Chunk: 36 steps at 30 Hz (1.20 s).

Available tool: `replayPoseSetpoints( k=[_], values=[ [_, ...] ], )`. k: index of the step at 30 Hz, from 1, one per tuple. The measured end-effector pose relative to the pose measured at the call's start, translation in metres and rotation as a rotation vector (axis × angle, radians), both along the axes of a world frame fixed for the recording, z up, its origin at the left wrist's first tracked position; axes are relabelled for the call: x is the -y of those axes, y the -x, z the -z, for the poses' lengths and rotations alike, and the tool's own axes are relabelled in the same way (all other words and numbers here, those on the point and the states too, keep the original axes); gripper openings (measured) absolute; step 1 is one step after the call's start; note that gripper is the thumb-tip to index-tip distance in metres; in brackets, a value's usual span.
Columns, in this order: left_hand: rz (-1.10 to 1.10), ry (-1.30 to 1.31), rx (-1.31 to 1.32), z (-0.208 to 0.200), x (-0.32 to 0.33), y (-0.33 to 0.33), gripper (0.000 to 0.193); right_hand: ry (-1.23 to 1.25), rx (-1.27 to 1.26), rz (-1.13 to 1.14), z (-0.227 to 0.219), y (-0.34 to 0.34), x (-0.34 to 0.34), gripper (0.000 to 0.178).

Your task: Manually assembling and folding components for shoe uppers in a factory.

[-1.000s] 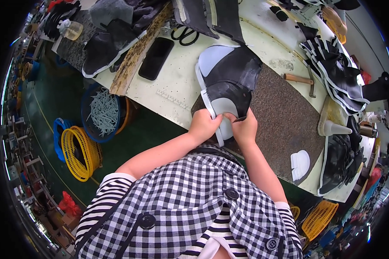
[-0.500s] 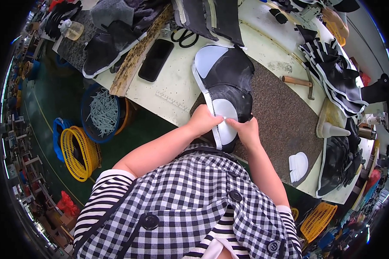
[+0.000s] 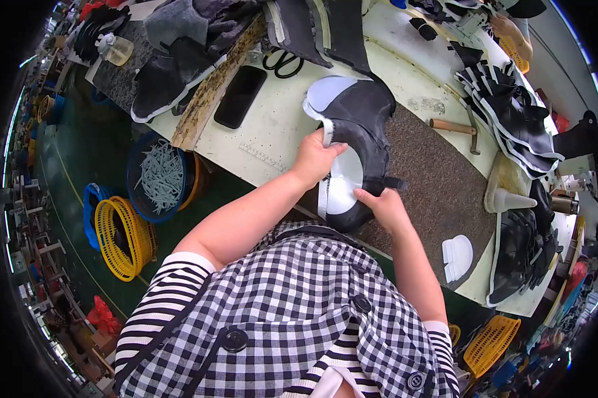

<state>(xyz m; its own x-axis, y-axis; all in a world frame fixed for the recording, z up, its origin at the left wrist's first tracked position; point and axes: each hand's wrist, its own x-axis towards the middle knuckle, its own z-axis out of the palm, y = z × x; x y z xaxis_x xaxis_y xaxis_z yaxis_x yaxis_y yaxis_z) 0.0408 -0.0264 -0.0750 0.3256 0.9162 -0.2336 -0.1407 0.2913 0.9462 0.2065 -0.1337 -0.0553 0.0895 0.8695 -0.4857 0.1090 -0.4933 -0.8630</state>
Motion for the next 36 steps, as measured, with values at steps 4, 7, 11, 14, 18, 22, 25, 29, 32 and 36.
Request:
replayPoseSetpoints(
  k=[4, 7, 11, 14, 18, 22, 25, 29, 32, 36],
  values=[
    [0.169, -0.378, -0.448, 0.012, -0.016, 0.0, 0.037, 0.249, 0.183, -0.025, -0.004, 0.037, -0.001, 0.059],
    [0.078, -0.521, -0.744, -0.01, -0.011, 0.018, 0.07, 0.279, -0.309, 0.243, 0.009, 0.049, 0.012, 0.046],
    [0.627, -0.997, -0.944, -0.067, 0.062, 0.049, 0.081, 0.219, -0.193, 0.22, -0.005, 0.049, 0.01, 0.04],
    [0.596, -0.957, -1.067, -0.071, 0.065, 0.056, 0.071, -0.038, -0.58, 0.066, -0.032, 0.063, 0.006, 0.038],
    [0.471, -0.456, -0.682, -0.1, 0.045, 0.078, 0.045, -0.642, 0.27, -0.341, -0.055, 0.018, 0.002, 0.053],
    [0.573, -0.618, -0.488, -0.122, 0.04, 0.099, 0.04, -0.867, 0.963, -0.193, -0.084, 0.013, -0.023, 0.047],
    [0.565, -0.712, -0.547, -0.138, 0.037, 0.103, 0.039, -0.951, 1.145, -0.46, -0.067, -0.026, -0.031, 0.033],
    [0.439, -0.374, -0.519, -0.133, 0.031, 0.108, 0.035, -0.644, 0.958, -0.762, -0.131, -0.042, -0.031, 0.027],
    [0.321, 0.065, -0.126, -0.115, 0.024, 0.097, 0.036, -0.311, 1.007, -1.015, -0.18, -0.041, -0.046, 0.028],
    [0.293, 0.09, -0.03, -0.063, 0.015, 0.087, 0.023, 0.043, 0.885, -1.062, -0.142, -0.043, -0.091, 0.048]
  ],
)
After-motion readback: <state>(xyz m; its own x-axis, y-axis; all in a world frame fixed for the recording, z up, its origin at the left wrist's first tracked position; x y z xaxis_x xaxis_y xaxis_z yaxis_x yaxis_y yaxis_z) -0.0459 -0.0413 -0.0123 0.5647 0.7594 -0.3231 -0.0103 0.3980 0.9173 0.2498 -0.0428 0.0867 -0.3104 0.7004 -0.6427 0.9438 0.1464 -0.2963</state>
